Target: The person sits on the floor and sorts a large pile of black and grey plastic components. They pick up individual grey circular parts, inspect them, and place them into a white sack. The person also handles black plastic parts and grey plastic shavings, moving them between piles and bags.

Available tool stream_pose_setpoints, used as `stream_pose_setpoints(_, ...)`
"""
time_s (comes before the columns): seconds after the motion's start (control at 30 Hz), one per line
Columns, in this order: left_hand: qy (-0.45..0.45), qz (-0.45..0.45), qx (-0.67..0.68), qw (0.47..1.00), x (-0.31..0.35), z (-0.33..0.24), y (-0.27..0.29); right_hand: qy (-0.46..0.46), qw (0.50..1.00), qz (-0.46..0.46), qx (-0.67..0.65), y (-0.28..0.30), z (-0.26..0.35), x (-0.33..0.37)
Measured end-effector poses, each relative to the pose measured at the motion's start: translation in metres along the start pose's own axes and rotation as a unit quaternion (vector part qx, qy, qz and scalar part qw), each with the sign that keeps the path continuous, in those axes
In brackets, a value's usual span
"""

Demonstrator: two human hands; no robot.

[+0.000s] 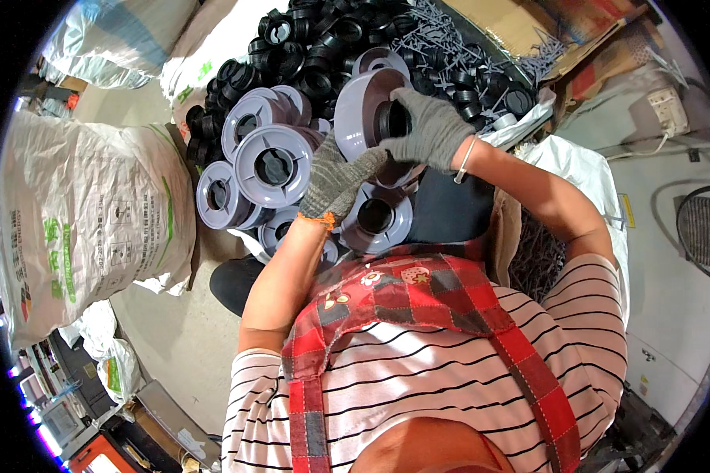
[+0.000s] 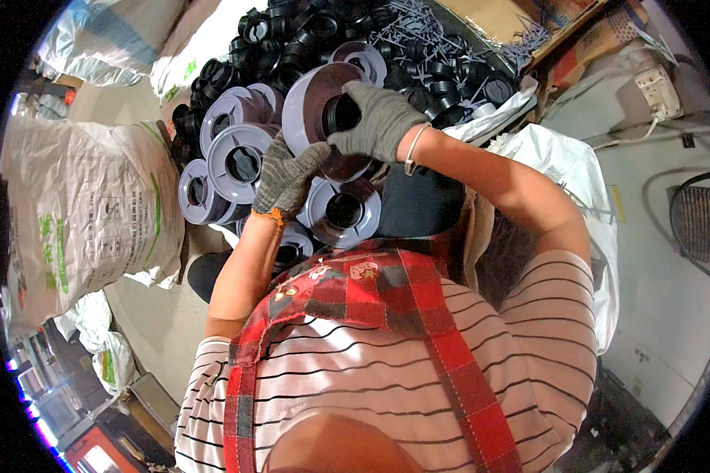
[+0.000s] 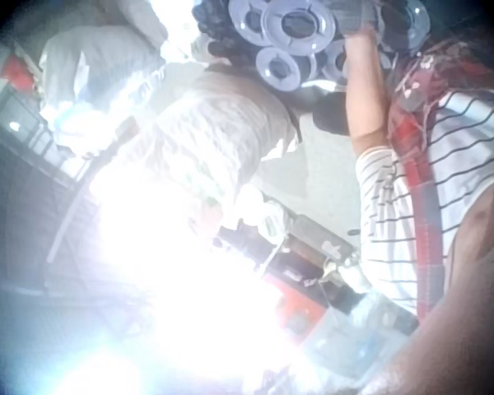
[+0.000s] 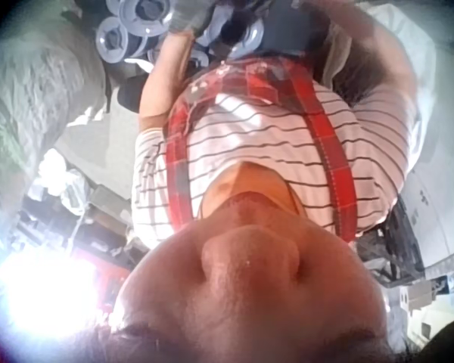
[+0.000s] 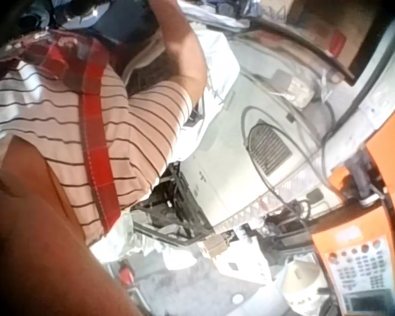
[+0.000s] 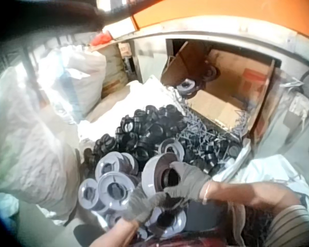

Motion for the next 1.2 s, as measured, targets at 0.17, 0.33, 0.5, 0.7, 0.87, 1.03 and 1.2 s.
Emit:
stream_pose_setpoints(0.17,0.059,0.004,0.073,0.996,0.005,0.011,0.005,0.146,0.971,0.112,0.153,-0.010,0.037,0.016)
stream_pose_setpoints(0.33,0.121,-0.017,0.238,0.964,0.006,0.036,0.005,0.218,0.969,0.051,0.108,-0.012,0.031,0.025)
stream_pose_setpoints(0.5,-0.056,0.006,-0.018,0.998,0.003,-0.007,-0.011,-0.049,0.982,0.158,-0.092,-0.045,-0.026,0.006)
stream_pose_setpoints(0.7,-0.098,0.007,-0.085,0.992,0.002,-0.004,-0.007,-0.008,0.983,0.135,-0.122,-0.033,-0.028,0.006)
stream_pose_setpoints(0.87,-0.235,0.080,-0.257,0.934,-0.002,-0.006,-0.024,-0.030,0.835,0.265,-0.481,-0.075,-0.078,-0.013)
stream_pose_setpoints(1.03,-0.110,0.283,-0.271,0.913,-0.025,0.019,-0.026,-0.137,0.989,-0.017,0.048,0.001,-0.170,-0.098)
stream_pose_setpoints(1.2,0.025,0.104,-0.122,0.987,-0.160,0.061,0.001,-0.242,0.932,0.017,0.269,-0.022,-0.313,-0.156)
Point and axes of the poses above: each hand's wrist, its own x-axis away from the middle knuckle, its own y-axis out of the back of the hand, z = x × y, the point moved 9 cm from there along -x, towards the middle knuckle, and after that the axes turned 12 degrees about -y, right-handed, at the moved point
